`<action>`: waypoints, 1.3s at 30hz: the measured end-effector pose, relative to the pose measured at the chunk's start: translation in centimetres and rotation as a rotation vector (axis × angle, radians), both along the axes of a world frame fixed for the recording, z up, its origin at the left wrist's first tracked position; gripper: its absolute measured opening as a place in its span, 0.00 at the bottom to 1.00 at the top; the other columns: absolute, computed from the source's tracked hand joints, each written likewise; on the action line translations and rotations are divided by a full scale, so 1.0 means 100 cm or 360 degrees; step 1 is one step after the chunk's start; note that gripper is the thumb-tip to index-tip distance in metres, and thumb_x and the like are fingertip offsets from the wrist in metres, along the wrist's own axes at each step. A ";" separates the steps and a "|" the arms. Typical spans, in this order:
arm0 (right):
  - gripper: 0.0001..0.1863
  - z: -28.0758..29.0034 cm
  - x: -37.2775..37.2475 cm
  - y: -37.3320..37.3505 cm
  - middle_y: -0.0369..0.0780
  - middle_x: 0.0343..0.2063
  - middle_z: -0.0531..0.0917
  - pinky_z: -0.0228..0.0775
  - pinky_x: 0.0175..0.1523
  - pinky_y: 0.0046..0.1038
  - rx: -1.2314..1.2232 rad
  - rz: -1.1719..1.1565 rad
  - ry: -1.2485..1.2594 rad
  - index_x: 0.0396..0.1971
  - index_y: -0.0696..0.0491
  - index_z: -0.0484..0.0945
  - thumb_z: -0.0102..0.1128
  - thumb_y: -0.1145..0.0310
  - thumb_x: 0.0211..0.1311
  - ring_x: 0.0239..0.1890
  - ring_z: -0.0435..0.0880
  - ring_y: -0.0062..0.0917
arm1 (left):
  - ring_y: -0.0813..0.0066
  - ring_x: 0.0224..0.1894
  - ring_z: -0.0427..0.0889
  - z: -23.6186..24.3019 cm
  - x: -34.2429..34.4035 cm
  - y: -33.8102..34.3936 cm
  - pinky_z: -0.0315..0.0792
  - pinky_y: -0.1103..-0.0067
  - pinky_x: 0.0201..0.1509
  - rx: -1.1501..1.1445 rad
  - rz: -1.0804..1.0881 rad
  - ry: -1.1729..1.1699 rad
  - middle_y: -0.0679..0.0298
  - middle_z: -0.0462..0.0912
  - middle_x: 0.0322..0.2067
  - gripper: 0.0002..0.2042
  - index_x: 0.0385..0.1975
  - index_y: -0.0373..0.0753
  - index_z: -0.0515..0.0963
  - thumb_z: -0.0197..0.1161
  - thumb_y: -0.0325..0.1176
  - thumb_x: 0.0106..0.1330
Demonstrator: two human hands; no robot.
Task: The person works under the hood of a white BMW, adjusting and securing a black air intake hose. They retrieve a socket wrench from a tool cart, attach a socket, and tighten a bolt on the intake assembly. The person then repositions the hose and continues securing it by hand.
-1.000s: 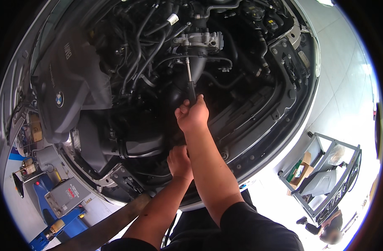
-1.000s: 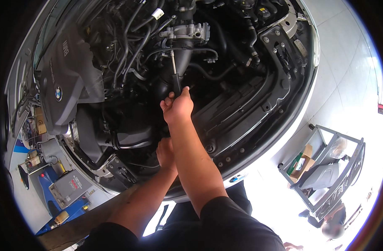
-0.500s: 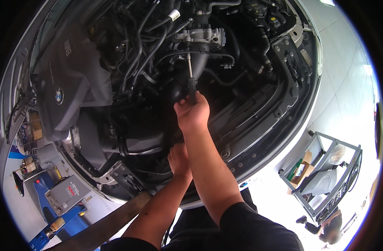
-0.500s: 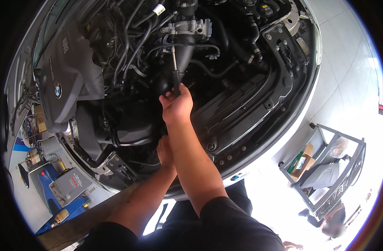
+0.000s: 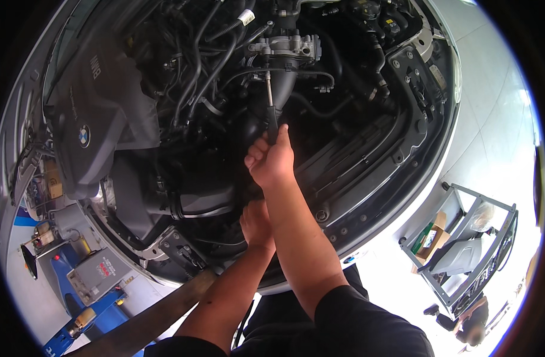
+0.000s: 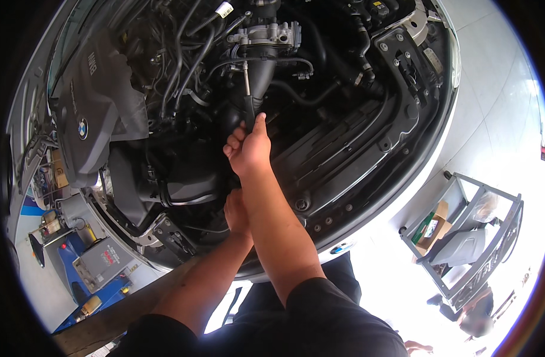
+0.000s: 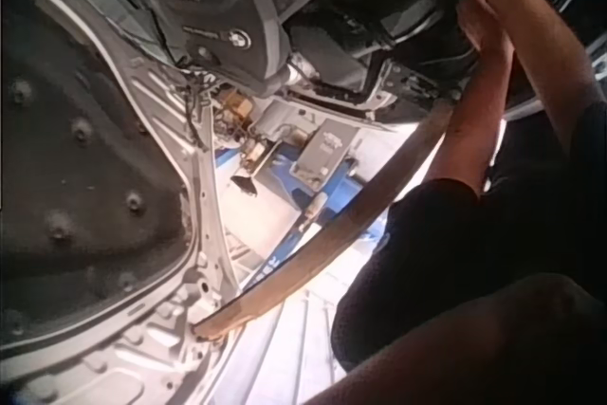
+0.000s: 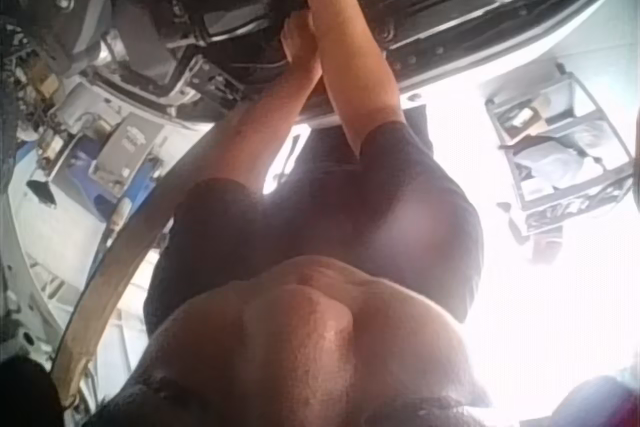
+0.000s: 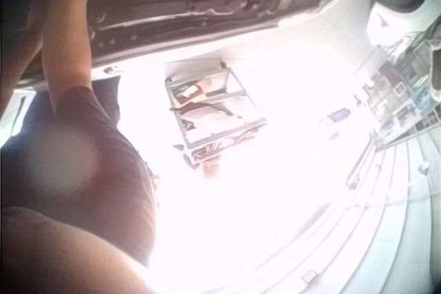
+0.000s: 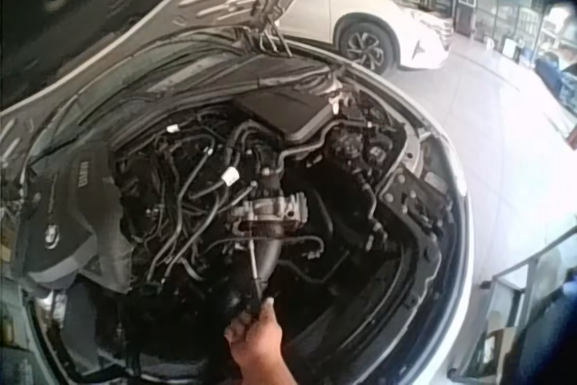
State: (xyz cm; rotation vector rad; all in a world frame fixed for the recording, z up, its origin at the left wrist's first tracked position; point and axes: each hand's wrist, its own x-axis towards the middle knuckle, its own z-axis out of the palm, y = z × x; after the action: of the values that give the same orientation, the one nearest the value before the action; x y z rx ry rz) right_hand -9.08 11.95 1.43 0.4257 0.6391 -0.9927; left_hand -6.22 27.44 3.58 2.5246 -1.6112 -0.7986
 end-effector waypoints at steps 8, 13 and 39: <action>0.22 0.030 0.019 -0.005 0.37 0.29 0.73 0.73 0.28 0.27 -0.0088 -0.0074 0.1124 0.48 0.55 0.66 0.52 0.50 0.74 0.25 0.73 0.21 | 0.52 0.46 0.77 -0.018 0.004 0.012 0.73 0.59 0.51 -0.0173 -0.0135 -0.0183 0.57 0.79 0.39 0.14 0.36 0.41 0.77 0.61 0.45 0.62; 0.20 0.021 0.015 0.003 0.37 0.29 0.76 0.76 0.28 0.24 -0.0247 -0.0045 0.0884 0.43 0.58 0.71 0.53 0.53 0.75 0.24 0.75 0.19 | 0.52 0.46 0.77 -0.016 0.003 0.012 0.74 0.59 0.50 -0.0130 -0.0206 -0.0242 0.57 0.79 0.39 0.14 0.37 0.41 0.77 0.61 0.44 0.62; 0.23 0.029 0.019 0.001 0.39 0.30 0.77 0.72 0.24 0.22 -0.0201 0.0005 0.1534 0.54 0.63 0.65 0.57 0.60 0.73 0.20 0.75 0.18 | 0.52 0.48 0.77 -0.019 0.004 0.012 0.74 0.60 0.52 -0.0185 -0.0122 -0.0203 0.56 0.77 0.38 0.13 0.37 0.41 0.77 0.60 0.44 0.63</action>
State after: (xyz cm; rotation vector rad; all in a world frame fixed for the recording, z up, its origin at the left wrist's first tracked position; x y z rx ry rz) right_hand -7.21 12.05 4.28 -0.2062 1.4229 -1.2100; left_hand -5.79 28.68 1.70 2.4920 -1.7466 -0.5415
